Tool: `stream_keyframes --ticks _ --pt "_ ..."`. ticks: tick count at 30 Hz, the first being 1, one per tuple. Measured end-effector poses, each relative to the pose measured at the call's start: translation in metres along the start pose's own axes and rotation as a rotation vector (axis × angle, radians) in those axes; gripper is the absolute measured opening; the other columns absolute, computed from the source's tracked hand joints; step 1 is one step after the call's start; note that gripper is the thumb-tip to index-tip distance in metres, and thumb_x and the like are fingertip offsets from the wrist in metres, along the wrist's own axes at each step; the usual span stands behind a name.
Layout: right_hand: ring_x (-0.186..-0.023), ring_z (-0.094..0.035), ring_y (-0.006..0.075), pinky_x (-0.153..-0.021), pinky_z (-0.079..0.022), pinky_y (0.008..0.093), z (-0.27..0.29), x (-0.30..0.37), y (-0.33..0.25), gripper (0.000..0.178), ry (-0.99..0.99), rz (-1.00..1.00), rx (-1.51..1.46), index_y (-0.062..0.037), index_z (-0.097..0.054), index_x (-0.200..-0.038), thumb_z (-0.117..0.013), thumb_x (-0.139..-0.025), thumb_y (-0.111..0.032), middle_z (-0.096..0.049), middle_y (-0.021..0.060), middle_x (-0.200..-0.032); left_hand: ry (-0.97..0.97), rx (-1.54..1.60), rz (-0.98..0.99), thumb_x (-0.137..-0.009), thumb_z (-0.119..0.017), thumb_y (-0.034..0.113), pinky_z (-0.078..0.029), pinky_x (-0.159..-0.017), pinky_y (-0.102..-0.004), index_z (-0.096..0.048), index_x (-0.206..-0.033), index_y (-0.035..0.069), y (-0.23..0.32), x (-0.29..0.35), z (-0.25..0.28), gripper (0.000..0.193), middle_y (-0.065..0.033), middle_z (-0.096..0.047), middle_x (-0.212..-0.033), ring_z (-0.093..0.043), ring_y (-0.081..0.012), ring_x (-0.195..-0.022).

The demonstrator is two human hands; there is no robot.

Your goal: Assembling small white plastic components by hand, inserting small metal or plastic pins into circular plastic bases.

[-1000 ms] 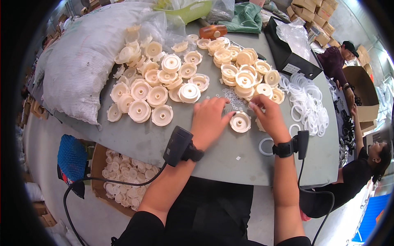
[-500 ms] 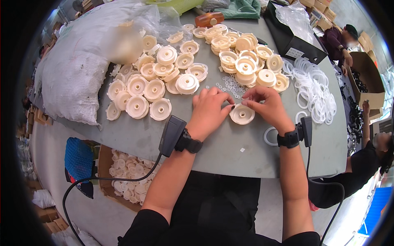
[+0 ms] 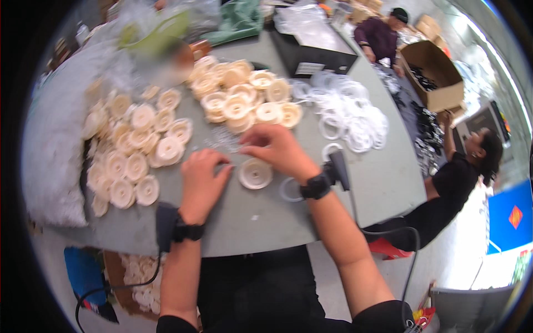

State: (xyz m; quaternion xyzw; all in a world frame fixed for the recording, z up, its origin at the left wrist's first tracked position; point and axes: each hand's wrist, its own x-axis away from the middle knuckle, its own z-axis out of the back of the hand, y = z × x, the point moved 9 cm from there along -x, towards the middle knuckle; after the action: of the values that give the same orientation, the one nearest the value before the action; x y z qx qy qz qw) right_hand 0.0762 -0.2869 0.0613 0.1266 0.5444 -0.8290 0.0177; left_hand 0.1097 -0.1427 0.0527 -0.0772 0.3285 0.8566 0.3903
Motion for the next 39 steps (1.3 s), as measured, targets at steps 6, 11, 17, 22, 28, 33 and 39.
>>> stream_keyframes --ticks 6,11,17,22,28,33,39 --pt "-0.073 -0.061 0.0087 -0.068 -0.050 0.0224 -0.022 0.001 -0.003 0.013 -0.155 -0.116 -0.535 0.0002 -0.064 -0.095 -0.064 -0.085 -0.009 -0.066 0.0049 -0.083 0.019 0.755 0.236 -0.083 -0.063 0.007 -0.047 -0.075 -0.0282 -0.060 -0.094 0.001 -0.015 -0.004 -0.002 0.012 -0.0058 -0.064 -0.088 -0.061 -0.0140 -0.082" --pt "-0.073 -0.061 0.0096 -0.069 -0.050 0.0224 -0.021 0.006 -0.013 0.018 -0.229 -0.148 -0.664 0.0022 -0.061 -0.099 -0.061 -0.087 -0.011 -0.065 0.0070 -0.084 -0.036 1.040 0.216 -0.087 -0.060 0.007 -0.048 -0.077 -0.0248 -0.057 -0.099 -0.001 -0.005 -0.003 -0.004 0.014 -0.0071 -0.064 -0.089 -0.061 -0.0126 -0.081" --pt "-0.071 -0.062 0.0084 -0.064 -0.052 0.0203 -0.033 0.014 -0.007 0.019 -0.370 -0.278 -0.849 0.0010 -0.060 -0.101 -0.061 -0.087 -0.013 -0.066 0.0073 -0.084 -0.103 1.130 0.138 -0.086 -0.063 0.009 -0.050 -0.074 -0.0258 -0.058 -0.099 -0.002 0.000 0.001 -0.006 0.018 -0.0072 -0.064 -0.089 -0.061 -0.0140 -0.079" --pt "-0.065 -0.063 0.0101 -0.060 -0.054 0.0210 -0.031 0.015 -0.015 0.016 -0.369 -0.269 -0.811 0.0005 -0.061 -0.097 -0.062 -0.087 -0.012 -0.067 0.0079 -0.082 -0.085 1.096 0.171 -0.086 -0.065 0.012 -0.049 -0.066 -0.0246 -0.059 -0.098 -0.001 -0.004 0.001 -0.005 0.019 -0.0061 -0.064 -0.084 -0.060 -0.0125 -0.072" --pt "-0.066 -0.064 0.0110 -0.060 -0.054 0.0223 -0.035 0.014 -0.014 0.016 -0.361 -0.212 -0.783 0.0001 -0.061 -0.095 -0.063 -0.086 -0.013 -0.066 0.0086 -0.081 -0.107 1.057 0.168 -0.087 -0.064 0.016 -0.048 -0.059 -0.0232 -0.060 -0.097 -0.001 -0.004 0.001 -0.005 0.020 -0.0058 -0.064 -0.080 -0.059 -0.0109 -0.067" --pt "-0.066 -0.063 0.0104 -0.062 -0.053 0.0224 -0.037 0.015 -0.014 0.015 -0.346 -0.253 -0.802 0.0000 -0.061 -0.095 -0.063 -0.086 -0.012 -0.066 0.0077 -0.081 -0.070 1.097 0.171 -0.088 -0.063 0.020 -0.047 -0.062 -0.0227 -0.060 -0.099 -0.001 -0.001 -0.001 -0.003 0.025 -0.0059 -0.063 -0.082 -0.058 -0.0106 -0.070" --pt "-0.068 -0.062 0.0108 -0.064 -0.053 0.0233 -0.008 0.005 -0.010 0.016 -0.126 -0.145 -0.743 0.0005 -0.061 -0.098 -0.063 -0.086 -0.010 -0.065 0.0077 -0.084 -0.006 0.979 0.205 -0.085 -0.065 0.026 -0.046 -0.070 -0.0250 -0.057 -0.108 0.001 -0.018 -0.003 -0.009 0.034 -0.0066 -0.063 -0.087 -0.058 -0.0116 -0.076"
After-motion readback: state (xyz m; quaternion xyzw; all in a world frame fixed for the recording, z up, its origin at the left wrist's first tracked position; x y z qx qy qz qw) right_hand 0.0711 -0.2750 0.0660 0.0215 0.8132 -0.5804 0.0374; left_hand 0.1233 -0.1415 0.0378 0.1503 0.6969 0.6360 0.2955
